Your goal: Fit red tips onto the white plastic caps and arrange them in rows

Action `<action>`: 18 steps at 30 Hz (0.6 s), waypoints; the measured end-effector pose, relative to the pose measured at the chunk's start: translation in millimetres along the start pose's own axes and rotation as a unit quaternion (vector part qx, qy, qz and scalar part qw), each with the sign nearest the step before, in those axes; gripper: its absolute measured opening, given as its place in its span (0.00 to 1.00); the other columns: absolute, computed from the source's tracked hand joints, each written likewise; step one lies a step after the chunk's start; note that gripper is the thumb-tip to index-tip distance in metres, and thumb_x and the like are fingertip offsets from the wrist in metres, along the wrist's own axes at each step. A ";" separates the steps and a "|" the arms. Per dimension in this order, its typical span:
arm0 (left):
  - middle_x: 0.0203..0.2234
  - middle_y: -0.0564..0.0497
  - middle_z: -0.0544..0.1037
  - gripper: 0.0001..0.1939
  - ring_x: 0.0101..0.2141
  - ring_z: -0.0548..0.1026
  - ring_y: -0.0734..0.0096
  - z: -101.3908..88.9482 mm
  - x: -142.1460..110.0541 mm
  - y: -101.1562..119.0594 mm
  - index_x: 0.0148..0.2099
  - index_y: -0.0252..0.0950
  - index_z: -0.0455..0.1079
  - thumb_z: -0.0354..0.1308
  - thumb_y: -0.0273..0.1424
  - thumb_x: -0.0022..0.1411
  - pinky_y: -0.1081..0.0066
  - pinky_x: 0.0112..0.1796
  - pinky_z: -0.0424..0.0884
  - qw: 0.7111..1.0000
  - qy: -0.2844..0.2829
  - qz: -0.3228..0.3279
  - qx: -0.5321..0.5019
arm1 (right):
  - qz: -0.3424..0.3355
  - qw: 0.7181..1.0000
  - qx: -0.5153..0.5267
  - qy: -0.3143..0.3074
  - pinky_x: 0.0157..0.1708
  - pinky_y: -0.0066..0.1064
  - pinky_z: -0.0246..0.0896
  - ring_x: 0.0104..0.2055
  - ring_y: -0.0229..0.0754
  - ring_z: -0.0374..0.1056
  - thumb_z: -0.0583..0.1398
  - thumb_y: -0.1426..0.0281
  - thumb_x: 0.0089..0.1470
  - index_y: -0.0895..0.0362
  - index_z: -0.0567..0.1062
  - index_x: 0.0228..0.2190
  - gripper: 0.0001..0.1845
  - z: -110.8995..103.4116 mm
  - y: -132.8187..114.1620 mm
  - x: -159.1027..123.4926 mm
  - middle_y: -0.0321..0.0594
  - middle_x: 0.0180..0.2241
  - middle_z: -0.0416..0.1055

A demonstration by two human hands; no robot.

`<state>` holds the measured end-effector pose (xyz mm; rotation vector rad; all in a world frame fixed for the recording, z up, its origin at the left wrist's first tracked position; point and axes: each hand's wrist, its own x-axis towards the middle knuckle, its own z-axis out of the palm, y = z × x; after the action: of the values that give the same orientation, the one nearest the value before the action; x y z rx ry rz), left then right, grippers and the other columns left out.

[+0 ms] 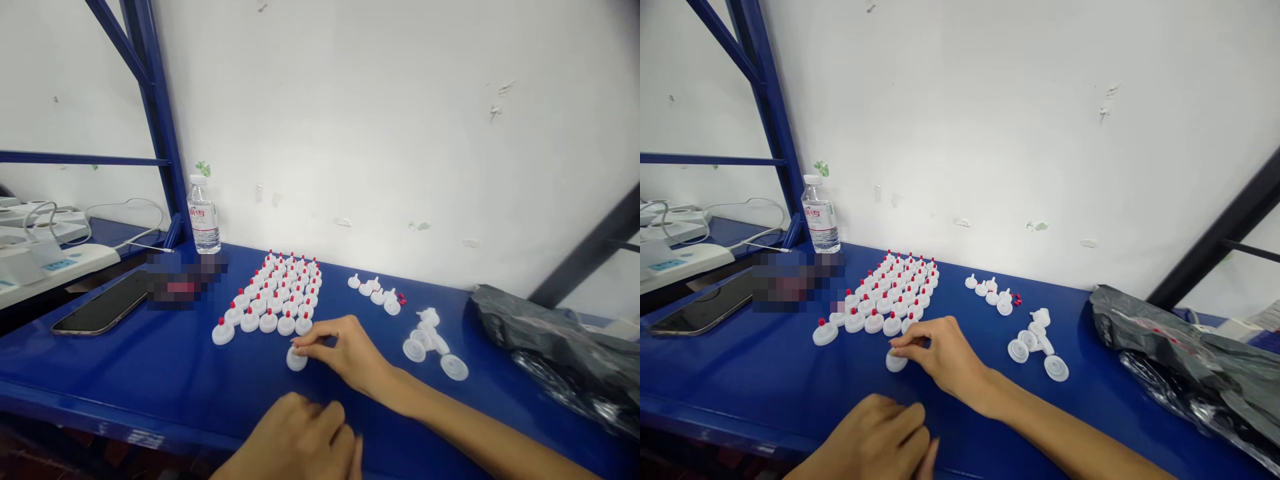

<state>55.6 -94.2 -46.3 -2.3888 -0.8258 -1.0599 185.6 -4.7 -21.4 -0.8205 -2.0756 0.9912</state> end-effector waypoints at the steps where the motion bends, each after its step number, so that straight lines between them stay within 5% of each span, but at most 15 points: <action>1: 0.13 0.55 0.64 0.16 0.12 0.61 0.74 3.2 -1.6 1.1 0.19 0.39 0.63 0.51 0.21 0.57 0.66 0.15 0.50 1.000 -0.012 0.025 0.012 | -0.017 1.000 -0.002 -0.008 0.38 0.31 0.69 0.37 0.43 0.78 0.67 0.60 0.56 0.52 0.84 0.34 0.09 6.7 -1.1 8.5 0.36 0.35 0.82; 8: 0.15 0.54 0.69 0.10 0.13 0.66 0.70 7.1 -3.7 -1.8 0.21 0.39 0.67 0.55 0.24 0.52 0.66 0.16 0.52 0.998 -0.059 -0.032 0.014 | -0.153 0.975 -0.154 -0.039 0.41 0.30 0.64 0.38 0.40 0.74 0.64 0.69 0.60 0.54 0.82 0.34 0.04 42.3 -12.6 58.8 0.37 0.35 0.80; 18: 0.15 0.54 0.69 0.10 0.14 0.68 0.69 8.7 -4.6 -0.5 0.22 0.39 0.67 0.55 0.24 0.54 0.64 0.17 0.50 0.997 -0.064 -0.034 -0.004 | -0.163 0.929 -0.329 -0.037 0.34 0.31 0.59 0.38 0.43 0.71 0.62 0.64 0.63 0.51 0.77 0.44 0.09 51.2 -14.7 58.8 0.39 0.35 0.77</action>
<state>57.4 -90.5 -55.3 -2.4717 -0.9546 -0.9458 108.4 12.7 -15.5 -0.7127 -2.5397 0.1299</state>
